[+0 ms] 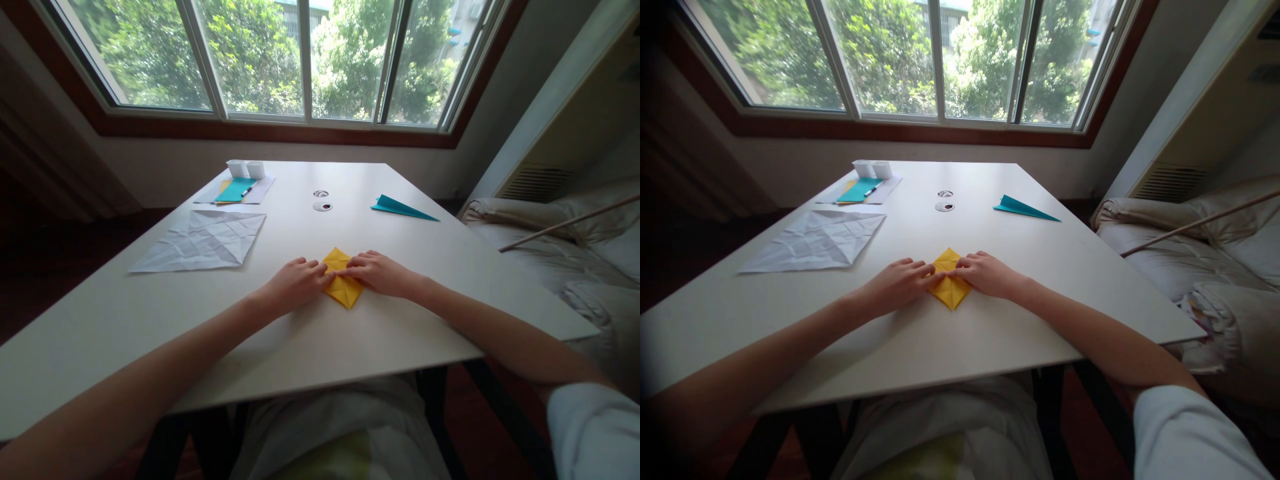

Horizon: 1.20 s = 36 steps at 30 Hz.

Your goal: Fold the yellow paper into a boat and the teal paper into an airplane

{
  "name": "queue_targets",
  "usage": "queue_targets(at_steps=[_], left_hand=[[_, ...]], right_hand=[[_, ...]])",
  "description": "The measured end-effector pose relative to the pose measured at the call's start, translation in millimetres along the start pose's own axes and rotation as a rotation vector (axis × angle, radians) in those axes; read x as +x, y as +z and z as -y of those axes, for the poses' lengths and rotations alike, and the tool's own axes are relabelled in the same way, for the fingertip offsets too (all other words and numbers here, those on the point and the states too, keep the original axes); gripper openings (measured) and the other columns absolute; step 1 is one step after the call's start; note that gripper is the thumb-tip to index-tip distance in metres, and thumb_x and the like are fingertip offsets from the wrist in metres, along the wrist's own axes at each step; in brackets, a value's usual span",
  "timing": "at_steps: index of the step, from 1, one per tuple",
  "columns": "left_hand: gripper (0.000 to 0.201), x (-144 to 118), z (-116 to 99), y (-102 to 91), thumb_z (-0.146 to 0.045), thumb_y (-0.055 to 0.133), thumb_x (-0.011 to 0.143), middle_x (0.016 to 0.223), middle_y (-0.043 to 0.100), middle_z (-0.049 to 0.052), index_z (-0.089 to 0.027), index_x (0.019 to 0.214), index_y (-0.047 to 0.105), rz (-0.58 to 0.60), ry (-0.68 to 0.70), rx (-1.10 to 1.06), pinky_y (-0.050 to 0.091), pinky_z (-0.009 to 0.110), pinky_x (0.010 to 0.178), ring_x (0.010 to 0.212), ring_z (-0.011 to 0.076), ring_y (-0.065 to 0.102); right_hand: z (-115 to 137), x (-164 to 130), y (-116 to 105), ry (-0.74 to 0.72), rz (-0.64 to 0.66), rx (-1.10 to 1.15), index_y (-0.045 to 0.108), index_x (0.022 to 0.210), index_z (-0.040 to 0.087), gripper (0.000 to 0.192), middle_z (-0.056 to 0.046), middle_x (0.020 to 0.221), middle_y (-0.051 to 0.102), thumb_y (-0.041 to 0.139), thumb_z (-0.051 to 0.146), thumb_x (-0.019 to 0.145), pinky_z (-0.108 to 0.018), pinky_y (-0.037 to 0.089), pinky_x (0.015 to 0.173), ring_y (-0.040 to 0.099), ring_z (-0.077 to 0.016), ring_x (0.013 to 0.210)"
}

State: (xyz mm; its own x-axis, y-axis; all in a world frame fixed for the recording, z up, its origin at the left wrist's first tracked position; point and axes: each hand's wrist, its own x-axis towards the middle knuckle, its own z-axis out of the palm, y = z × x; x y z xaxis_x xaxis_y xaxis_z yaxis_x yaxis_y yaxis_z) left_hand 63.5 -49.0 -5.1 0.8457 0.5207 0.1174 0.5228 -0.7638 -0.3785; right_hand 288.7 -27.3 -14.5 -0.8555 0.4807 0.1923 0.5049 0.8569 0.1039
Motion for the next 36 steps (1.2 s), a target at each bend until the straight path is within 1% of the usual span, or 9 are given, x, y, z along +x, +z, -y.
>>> queue_targets(at_steps=[5,8,13,18,20,23,26,29,36], left_hand=[[0.014,-2,5,-9.4,-0.011,0.048,0.082,0.08,0.061,0.005,-0.016,0.085,0.06,0.045,-0.031,-0.044,0.039,0.029,0.065,0.075,0.0175,0.057],[0.015,-5,12,-16.7,-0.007,0.05,0.077,0.073,0.061,0.005,-0.016,0.071,0.061,0.117,-0.064,-0.069,0.038,0.028,0.064,0.074,0.0178,0.057],[0.024,-13,20,-26.2,-0.003,0.046,0.075,0.074,0.064,0.005,-0.018,0.075,0.065,0.232,-0.114,-0.106,0.039,0.028,0.064,0.074,0.0176,0.058],[0.026,-16,25,-29.2,-0.006,0.045,0.074,0.076,0.065,0.005,-0.02,0.079,0.067,0.281,-0.149,-0.144,0.041,0.029,0.066,0.078,0.0189,0.059],[0.023,-15,27,-27.7,-0.008,0.046,0.075,0.077,0.065,0.004,-0.02,0.077,0.067,0.231,-0.132,-0.155,0.041,0.03,0.07,0.081,0.019,0.058],[0.021,-10,28,-21.3,-0.011,0.046,0.078,0.084,0.065,0.006,-0.018,0.078,0.065,0.044,-0.107,-0.159,0.039,0.034,0.08,0.091,0.0203,0.055],[0.025,-5,25,-11.2,-0.012,0.043,0.081,0.101,0.063,0.005,-0.019,0.095,0.063,-0.084,-0.043,-0.278,0.038,0.034,0.086,0.098,0.0186,0.052],[0.031,-3,20,-1.4,-0.012,0.042,0.082,0.115,0.059,0.004,-0.021,0.108,0.058,-0.098,0.023,-0.402,0.04,0.032,0.088,0.105,0.0172,0.05],[0.029,-1,16,6.0,-0.008,0.042,0.081,0.114,0.059,0.004,-0.02,0.101,0.058,-0.053,0.042,-0.47,0.041,0.03,0.088,0.103,0.0162,0.051]], right_hand=[[2,0,-10,0.025,0.014,0.049,0.064,0.102,0.02,0.026,-0.007,0.098,0.064,0.042,0.019,0.087,-0.03,0.041,0.076,0.059,-0.0171,0.082],[-2,-3,-17,0.029,0.052,0.099,0.067,0.094,0.02,0.025,-0.006,0.093,0.066,0.043,0.02,0.086,-0.029,0.041,0.074,0.06,-0.0163,0.079],[-14,-11,-27,0.091,0.121,0.182,0.069,0.089,0.02,0.022,-0.005,0.09,0.067,0.048,0.021,0.083,-0.026,0.042,0.071,0.061,-0.0159,0.078],[-23,-15,-30,0.109,0.162,0.251,0.069,0.091,0.02,0.02,-0.006,0.095,0.066,0.052,0.025,0.081,-0.026,0.043,0.073,0.061,-0.0161,0.08],[-24,-16,-30,0.102,0.166,0.28,0.068,0.092,0.02,0.022,-0.006,0.097,0.065,0.056,0.032,0.079,-0.027,0.043,0.075,0.06,-0.0168,0.082],[-25,-15,-30,0.097,0.16,0.289,0.068,0.092,0.019,0.028,-0.007,0.099,0.065,0.06,0.041,0.074,-0.028,0.043,0.075,0.06,-0.0178,0.083],[-22,-14,-32,0.079,0.158,0.237,0.067,0.091,0.019,0.031,-0.007,0.095,0.066,0.06,0.045,0.074,-0.03,0.042,0.074,0.061,-0.018,0.081],[-20,-14,-32,0.066,0.127,0.137,0.066,0.091,0.019,0.036,-0.008,0.091,0.067,0.058,0.049,0.075,-0.034,0.041,0.076,0.06,-0.0208,0.083],[-16,-12,-28,-0.052,0.072,0.135,0.063,0.104,0.02,0.04,-0.008,0.105,0.064,0.054,0.049,0.078,-0.035,0.04,0.082,0.055,-0.0217,0.096]])
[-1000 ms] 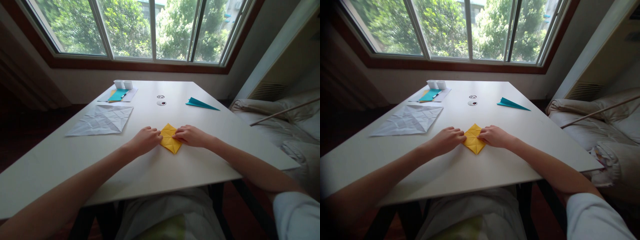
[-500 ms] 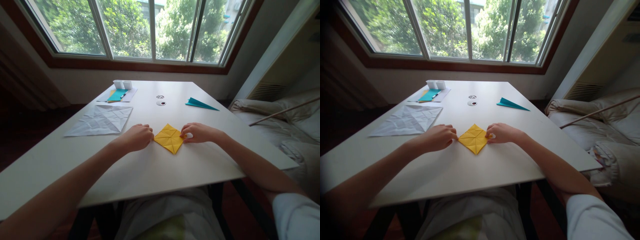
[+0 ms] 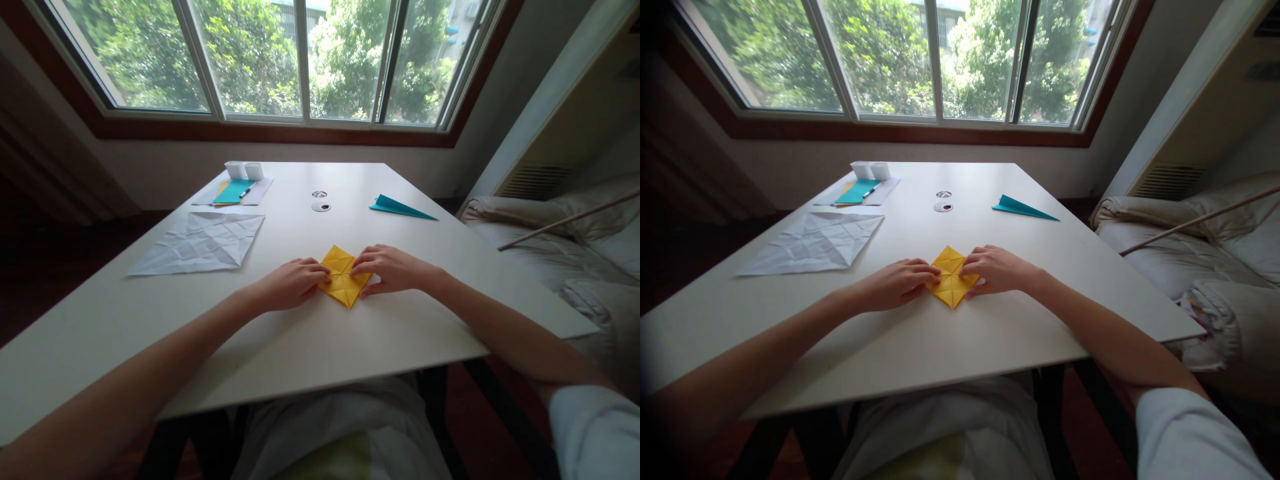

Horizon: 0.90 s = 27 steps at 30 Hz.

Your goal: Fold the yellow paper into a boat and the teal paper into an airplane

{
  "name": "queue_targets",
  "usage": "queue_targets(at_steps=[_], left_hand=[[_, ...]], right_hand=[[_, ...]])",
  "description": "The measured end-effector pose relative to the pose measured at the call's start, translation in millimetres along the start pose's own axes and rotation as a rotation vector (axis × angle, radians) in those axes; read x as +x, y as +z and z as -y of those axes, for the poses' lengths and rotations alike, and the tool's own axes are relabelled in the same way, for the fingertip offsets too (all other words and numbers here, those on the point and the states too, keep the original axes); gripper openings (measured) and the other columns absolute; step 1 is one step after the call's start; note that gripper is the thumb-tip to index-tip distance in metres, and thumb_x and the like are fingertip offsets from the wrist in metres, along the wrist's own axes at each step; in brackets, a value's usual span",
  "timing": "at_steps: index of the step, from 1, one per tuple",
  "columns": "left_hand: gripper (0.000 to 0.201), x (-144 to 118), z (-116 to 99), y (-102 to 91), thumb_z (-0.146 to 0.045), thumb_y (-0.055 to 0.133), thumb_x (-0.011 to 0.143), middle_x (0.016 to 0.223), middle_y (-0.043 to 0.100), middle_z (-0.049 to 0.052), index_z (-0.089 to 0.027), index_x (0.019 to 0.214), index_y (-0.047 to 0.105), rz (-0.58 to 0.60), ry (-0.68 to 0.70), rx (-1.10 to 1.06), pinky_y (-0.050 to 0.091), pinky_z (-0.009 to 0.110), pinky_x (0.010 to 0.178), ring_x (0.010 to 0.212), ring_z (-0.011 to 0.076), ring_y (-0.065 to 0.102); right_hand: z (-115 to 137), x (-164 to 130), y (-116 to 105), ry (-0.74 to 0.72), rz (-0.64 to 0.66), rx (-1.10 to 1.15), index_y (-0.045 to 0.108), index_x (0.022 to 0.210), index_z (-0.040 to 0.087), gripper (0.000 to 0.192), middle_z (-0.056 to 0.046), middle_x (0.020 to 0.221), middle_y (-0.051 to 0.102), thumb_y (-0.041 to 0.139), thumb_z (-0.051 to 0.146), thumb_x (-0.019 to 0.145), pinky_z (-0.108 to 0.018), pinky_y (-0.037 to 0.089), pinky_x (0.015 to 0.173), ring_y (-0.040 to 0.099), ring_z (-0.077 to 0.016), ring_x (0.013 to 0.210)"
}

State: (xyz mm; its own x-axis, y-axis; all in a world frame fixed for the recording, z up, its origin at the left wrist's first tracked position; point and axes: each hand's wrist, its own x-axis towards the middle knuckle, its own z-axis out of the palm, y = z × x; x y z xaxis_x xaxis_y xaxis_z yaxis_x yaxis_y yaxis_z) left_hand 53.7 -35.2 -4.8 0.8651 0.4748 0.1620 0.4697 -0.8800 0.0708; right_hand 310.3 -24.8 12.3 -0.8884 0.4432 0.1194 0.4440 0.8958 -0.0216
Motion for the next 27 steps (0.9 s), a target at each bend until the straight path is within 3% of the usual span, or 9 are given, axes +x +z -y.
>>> queue_targets(at_steps=[6,9,17,22,27], left_hand=[[0.027,0,0,-0.4,-0.007,0.042,0.079,0.112,0.059,0.003,-0.02,0.098,0.056,0.016,-0.015,-0.014,0.041,0.031,0.085,0.099,0.0172,0.053],[0.023,-1,-1,-1.3,-0.007,0.043,0.079,0.107,0.059,0.004,-0.019,0.092,0.057,0.003,-0.025,-0.031,0.04,0.03,0.085,0.097,0.0171,0.053],[0.019,-1,-7,-4.7,-0.008,0.039,0.079,0.089,0.057,0.003,-0.018,0.089,0.052,0.024,-0.038,-0.069,0.041,0.023,0.071,0.078,0.0137,0.054],[0.03,-1,-9,-4.6,-0.009,0.037,0.081,0.092,0.055,0.002,-0.02,0.107,0.048,0.049,-0.035,-0.085,0.041,0.021,0.068,0.077,0.0126,0.054],[0.041,-2,-9,0.5,-0.01,0.037,0.084,0.102,0.052,0.005,-0.026,0.12,0.047,0.054,0.032,0.04,0.04,0.026,0.081,0.089,0.0156,0.053]], right_hand=[[7,4,0,-0.052,-0.031,0.022,0.061,0.106,0.019,0.03,-0.008,0.105,0.064,0.048,0.038,0.086,-0.034,0.039,0.083,0.056,-0.0189,0.095],[8,6,3,-0.044,-0.059,0.076,0.063,0.097,0.019,0.025,-0.008,0.097,0.065,0.043,0.03,0.089,-0.032,0.04,0.081,0.057,-0.0178,0.09],[8,14,14,0.286,-0.203,0.507,0.06,0.081,0.014,0.02,-0.002,0.071,0.061,0.043,0.023,0.082,-0.02,0.039,0.056,0.051,-0.0092,0.06],[4,19,19,0.409,-0.203,0.524,0.063,0.082,0.013,0.026,0.0,0.067,0.06,0.042,0.028,0.082,-0.02,0.036,0.055,0.047,-0.0088,0.058],[-1,22,23,0.492,-0.167,0.489,0.065,0.081,0.014,0.025,-0.002,0.072,0.064,0.044,0.028,0.081,-0.022,0.038,0.057,0.051,-0.0107,0.062]])
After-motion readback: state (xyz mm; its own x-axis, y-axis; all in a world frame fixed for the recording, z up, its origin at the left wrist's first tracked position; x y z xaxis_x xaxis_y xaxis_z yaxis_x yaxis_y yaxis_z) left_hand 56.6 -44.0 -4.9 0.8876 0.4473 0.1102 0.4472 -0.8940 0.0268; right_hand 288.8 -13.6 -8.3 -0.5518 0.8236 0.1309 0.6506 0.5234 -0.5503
